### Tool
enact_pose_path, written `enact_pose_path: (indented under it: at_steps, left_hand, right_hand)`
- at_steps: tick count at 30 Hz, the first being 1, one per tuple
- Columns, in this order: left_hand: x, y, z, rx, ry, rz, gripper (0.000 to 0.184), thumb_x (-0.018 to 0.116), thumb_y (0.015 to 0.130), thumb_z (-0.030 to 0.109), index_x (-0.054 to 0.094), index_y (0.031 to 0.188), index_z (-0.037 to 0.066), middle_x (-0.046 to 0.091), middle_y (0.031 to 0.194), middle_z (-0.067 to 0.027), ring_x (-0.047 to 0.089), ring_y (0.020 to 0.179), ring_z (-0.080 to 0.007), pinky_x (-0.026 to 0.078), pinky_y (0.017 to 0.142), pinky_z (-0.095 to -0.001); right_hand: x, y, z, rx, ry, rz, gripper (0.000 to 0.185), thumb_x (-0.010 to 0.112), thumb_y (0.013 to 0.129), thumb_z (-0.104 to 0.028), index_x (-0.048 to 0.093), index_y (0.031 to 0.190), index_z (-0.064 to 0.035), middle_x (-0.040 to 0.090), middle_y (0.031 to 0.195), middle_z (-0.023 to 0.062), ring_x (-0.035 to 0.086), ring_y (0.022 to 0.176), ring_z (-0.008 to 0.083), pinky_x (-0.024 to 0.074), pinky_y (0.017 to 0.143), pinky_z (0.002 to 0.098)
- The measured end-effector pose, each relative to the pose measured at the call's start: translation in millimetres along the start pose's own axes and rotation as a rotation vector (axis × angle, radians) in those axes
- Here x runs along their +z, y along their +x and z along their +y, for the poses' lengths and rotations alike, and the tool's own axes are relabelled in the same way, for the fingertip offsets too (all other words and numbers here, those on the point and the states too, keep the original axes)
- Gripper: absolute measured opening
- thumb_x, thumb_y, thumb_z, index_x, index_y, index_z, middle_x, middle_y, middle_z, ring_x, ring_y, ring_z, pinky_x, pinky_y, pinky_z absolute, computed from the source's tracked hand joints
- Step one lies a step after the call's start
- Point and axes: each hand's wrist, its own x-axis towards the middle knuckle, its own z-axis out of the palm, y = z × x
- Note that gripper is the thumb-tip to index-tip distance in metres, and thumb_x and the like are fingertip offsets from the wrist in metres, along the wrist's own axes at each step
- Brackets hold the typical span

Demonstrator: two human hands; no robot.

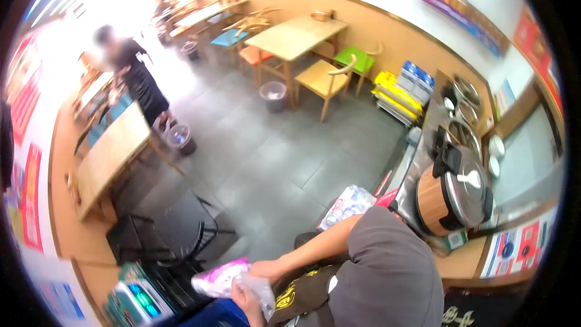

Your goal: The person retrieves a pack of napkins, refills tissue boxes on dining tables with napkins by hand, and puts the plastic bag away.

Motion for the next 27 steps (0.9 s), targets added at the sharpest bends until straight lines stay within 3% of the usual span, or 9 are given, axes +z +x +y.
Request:
enact_pose_path:
  at_steps: [3,5,9,11,14,17,23,25,27]
  left_hand:
    - [54.3,98.6,63.2,0.205,0.216,-0.412,0.021,0.052,0.089,0.01,0.061,0.1,-0.005,0.066,0.09,-0.0163,0.064,0.087,-0.0312,0.05,0.081,-0.0371]
    - [91.7,155.1,76.6,0.322,0.286,-0.44,0.03,0.057,0.091,0.012,0.057,0.114,-0.007,0.061,0.109,-0.0136,0.059,0.104,-0.0249,0.044,0.096,-0.0347]
    - [161.4,257.1,43.1,0.203,0.163,-0.361,0.023,0.058,0.089,0.003,0.058,0.111,-0.004,0.064,0.104,-0.0122,0.062,0.095,-0.0221,0.048,0.087,-0.0328]
    - [197.9,310.7,6.7,-0.006,0.206,-0.442,0.018,0.059,0.093,0.005,0.059,0.108,-0.002,0.064,0.099,-0.0081,0.061,0.088,-0.0159,0.049,0.08,-0.0288]
    - [245.7,361.9,-77.4,-0.066,0.395,-0.5,0.021,0.066,0.09,0.011,0.061,0.107,-0.001,0.064,0.091,-0.0055,0.059,0.081,-0.0118,0.049,0.074,-0.0269]
    - [322.3,390.9,-93.4,-0.232,0.349,-0.713,0.059,0.072,0.083,0.01,0.044,0.135,0.002,0.065,0.107,-0.0132,0.064,0.099,-0.0191,0.053,0.082,-0.0329]
    - [614.4,413.7,-22.7,0.352,0.474,-1.185,0.096,0.081,0.071,0.017,0.026,0.146,-0.005,0.037,0.146,-0.0236,0.038,0.136,-0.0357,0.031,0.113,-0.0406]
    - [699.9,427.0,-28.0,0.448,0.485,-1.15,0.094,0.08,0.071,0.015,0.027,0.146,-0.003,0.041,0.143,-0.0226,0.042,0.133,-0.0343,0.035,0.11,-0.0393]
    - [755.4,449.3,-49.5,0.528,0.509,-1.112,0.092,0.078,0.072,0.014,0.028,0.147,-0.001,0.046,0.14,-0.0217,0.046,0.13,-0.0328,0.038,0.107,-0.038]
  right_hand:
    - [-71.1,-27.2,20.8,0.01,0.136,0.504,0.025,0.067,0.073,-0.012,0.066,0.097,-0.0045,0.068,0.087,0.0202,0.066,0.08,0.0361,0.0503,0.071,0.043]
    - [-125.9,-60.8,37.6,0.068,0.17,0.811,0.026,0.068,0.076,-0.012,0.066,0.1,-0.0027,0.068,0.092,0.0196,0.066,0.084,0.034,0.0505,0.077,0.0415]
    - [-180.2,-142.7,148.1,0.252,0.013,1.351,0.029,0.066,0.083,-0.009,0.063,0.112,-0.0033,0.066,0.109,0.0134,0.06,0.107,0.0272,0.0463,0.095,0.0387]
    - [-211.6,-195.1,181.9,0.367,0.187,1.365,0.031,0.064,0.084,-0.008,0.063,0.115,-0.0041,0.065,0.114,0.0125,0.058,0.113,0.0265,0.0447,0.099,0.0387]
    - [-254.9,-229.8,250.7,0.707,-0.084,1.496,0.032,0.063,0.084,-0.005,0.062,0.116,-0.0029,0.064,0.116,0.0141,0.057,0.114,0.029,0.0423,0.103,0.039]
    - [-325.5,-257.2,240.1,0.844,-0.093,1.657,0.033,0.061,0.084,-0.006,0.061,0.117,-0.0019,0.064,0.115,0.0157,0.056,0.115,0.0323,0.0403,0.104,0.0399]
    - [-466.9,-353.1,271.8,1.133,0.338,1.588,0.039,0.067,0.08,-0.014,0.06,0.117,-0.0008,0.066,0.11,0.0165,0.055,0.116,0.0362,0.0409,0.102,0.0427]
    - [-528.1,-364.1,243.4,0.669,0.226,1.715,0.043,0.07,0.077,-0.017,0.06,0.116,-0.0014,0.066,0.105,0.017,0.058,0.109,0.0392,0.0457,0.094,0.0439]
    - [-580.5,-373.1,246.1,0.636,0.015,1.72,0.043,0.071,0.077,-0.018,0.06,0.115,-0.0013,0.067,0.103,0.0166,0.061,0.104,0.038,0.0478,0.09,0.0428]
